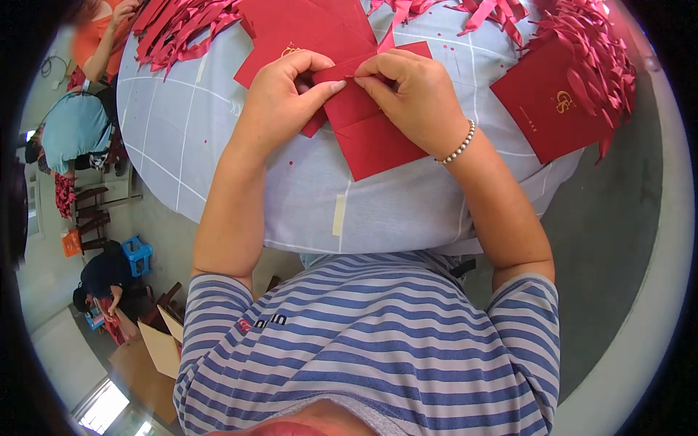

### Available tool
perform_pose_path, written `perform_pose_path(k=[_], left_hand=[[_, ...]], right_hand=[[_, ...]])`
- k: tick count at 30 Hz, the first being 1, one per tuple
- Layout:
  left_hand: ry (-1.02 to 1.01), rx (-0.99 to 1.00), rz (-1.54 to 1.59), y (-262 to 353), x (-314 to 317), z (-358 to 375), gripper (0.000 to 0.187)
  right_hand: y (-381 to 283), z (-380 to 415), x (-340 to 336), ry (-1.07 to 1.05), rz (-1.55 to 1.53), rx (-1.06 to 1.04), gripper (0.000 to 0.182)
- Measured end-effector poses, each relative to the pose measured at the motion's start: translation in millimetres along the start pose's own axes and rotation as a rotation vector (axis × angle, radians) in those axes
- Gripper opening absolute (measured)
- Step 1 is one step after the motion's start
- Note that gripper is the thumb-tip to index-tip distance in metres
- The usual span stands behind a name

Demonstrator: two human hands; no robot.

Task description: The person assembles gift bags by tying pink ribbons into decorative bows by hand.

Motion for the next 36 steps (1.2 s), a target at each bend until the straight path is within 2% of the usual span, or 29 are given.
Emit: perform_pose_path(k=[4,6,10,15,16,17,18,19,20,22,23,26,30,32,34,36], left_hand=[[-0.015,-0.005,0.005,0,2,0,0.019],[0.015,0.087,0.02,7,1,2,0.017],[0.016,0.143,0.017,12,3,2,0.013],[0.088,0.355,-0.108,26,4,8,0.012],[0.087,0.357,-0.109,26,5,8,0.012],[0.071,0.282,-0.041,21,3,6,0.013],[0.057,0.208,0.026,15,2,5,0.013],[0.06,0.213,0.024,16,1,5,0.013],[0.085,0.231,-0.004,18,0,6,0.015],[0.113,0.252,-0.031,23,-1,6,0.016],[0.115,0.303,-0.042,29,0,8,0.015],[0.112,0.378,-0.049,37,3,12,0.014],[0.171,0.47,-0.115,50,-4,16,0.014],[0.221,0.523,-0.173,60,-2,22,0.012],[0.266,0.581,-0.226,67,-2,26,0.011],[0.328,0.673,-0.376,74,1,32,0.009]], right_hand=[[-3,1,1,0.054,0.009,-0.022,0.008],[-5,1,1,0.075,0.051,-0.02,0.006],[-9,1,6,0.093,0.121,-0.089,0.004],[-26,2,22,0.047,0.403,-0.196,0.003],[-22,0,23,0.024,0.392,-0.161,0.007],[-23,-1,20,0.026,0.394,-0.162,0.007],[-20,-4,16,0.015,0.271,-0.104,0.009],[-16,-7,11,0.004,0.147,-0.048,0.01],[-14,-9,5,0.007,0.148,-0.051,0.01],[-23,-12,-6,-0.061,0.186,-0.247,0.012],[-20,-12,-6,-0.16,0.195,-0.217,0.01],[-20,-16,-7,-0.217,0.249,-0.283,0.011],[-23,-28,-18,-0.137,0.184,-0.267,0.012],[-21,-35,-26,-0.15,-0.058,-0.221,0.01],[-15,-44,-30,-0.162,-0.01,-0.234,0.011],[-4,-47,-15,-0.4,0.023,-0.171,0.02]])
Point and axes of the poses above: each hand's wrist, its own z-axis away from the middle knuckle, its own x-axis out of the palm, y = z × x, the point moved 8 cm from there along -z, towards the middle knuckle, and after that the axes turned 7 degrees about -x, right-handed, at the moved point
